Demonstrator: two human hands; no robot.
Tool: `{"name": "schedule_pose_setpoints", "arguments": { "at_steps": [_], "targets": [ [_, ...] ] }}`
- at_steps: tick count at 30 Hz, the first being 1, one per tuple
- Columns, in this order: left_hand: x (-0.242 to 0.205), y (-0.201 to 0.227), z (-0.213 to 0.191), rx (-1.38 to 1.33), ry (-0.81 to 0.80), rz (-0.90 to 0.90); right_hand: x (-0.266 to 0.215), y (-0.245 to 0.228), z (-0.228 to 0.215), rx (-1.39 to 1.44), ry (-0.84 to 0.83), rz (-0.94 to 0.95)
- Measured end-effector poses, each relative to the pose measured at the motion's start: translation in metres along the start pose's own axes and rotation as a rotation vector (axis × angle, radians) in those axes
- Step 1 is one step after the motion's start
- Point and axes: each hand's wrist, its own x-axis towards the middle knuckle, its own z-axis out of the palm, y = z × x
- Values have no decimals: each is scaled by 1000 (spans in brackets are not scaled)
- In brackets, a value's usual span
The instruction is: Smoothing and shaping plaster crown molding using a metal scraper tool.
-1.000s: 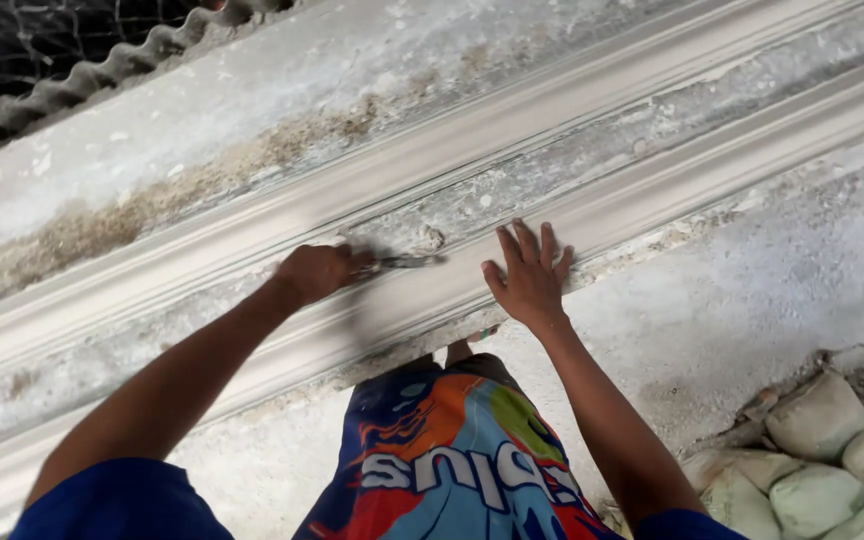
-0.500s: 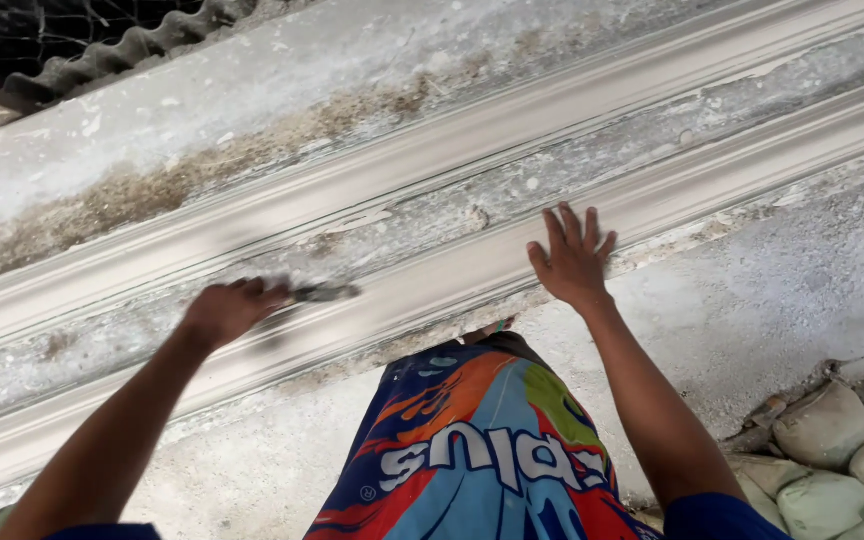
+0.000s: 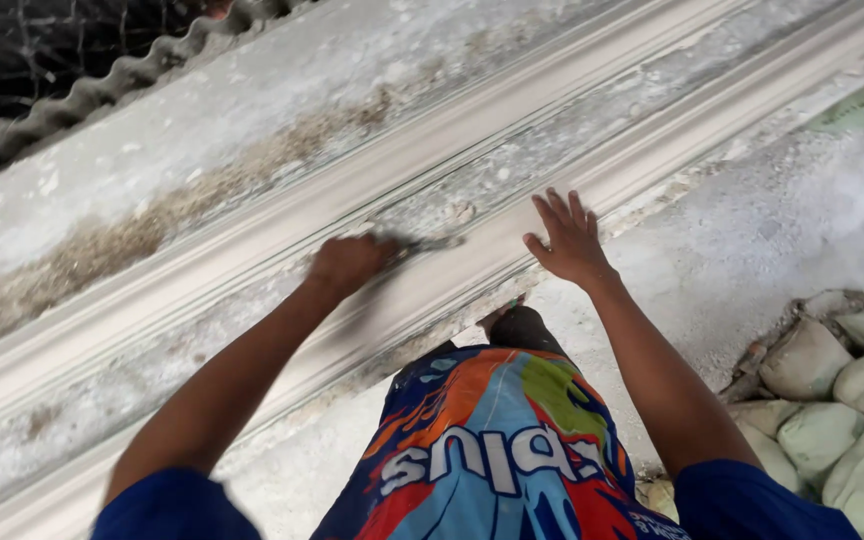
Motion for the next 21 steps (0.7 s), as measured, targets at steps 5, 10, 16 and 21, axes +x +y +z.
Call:
{"name": "schedule_pose_setpoints", "arguments": {
  "at_steps": [5,10,16,21],
  "targets": [
    [-45,-28,2,111,-86,59,-29,34,0,86,101,75],
    [27,12,-13,44,-78,81,-17,74,-3,154,150,134],
    [179,78,-45,101,38,134,24,133,-24,214,187,138],
    [256,110,-85,164,126,105,70,188,-55,111,246,-18]
  ]
}}
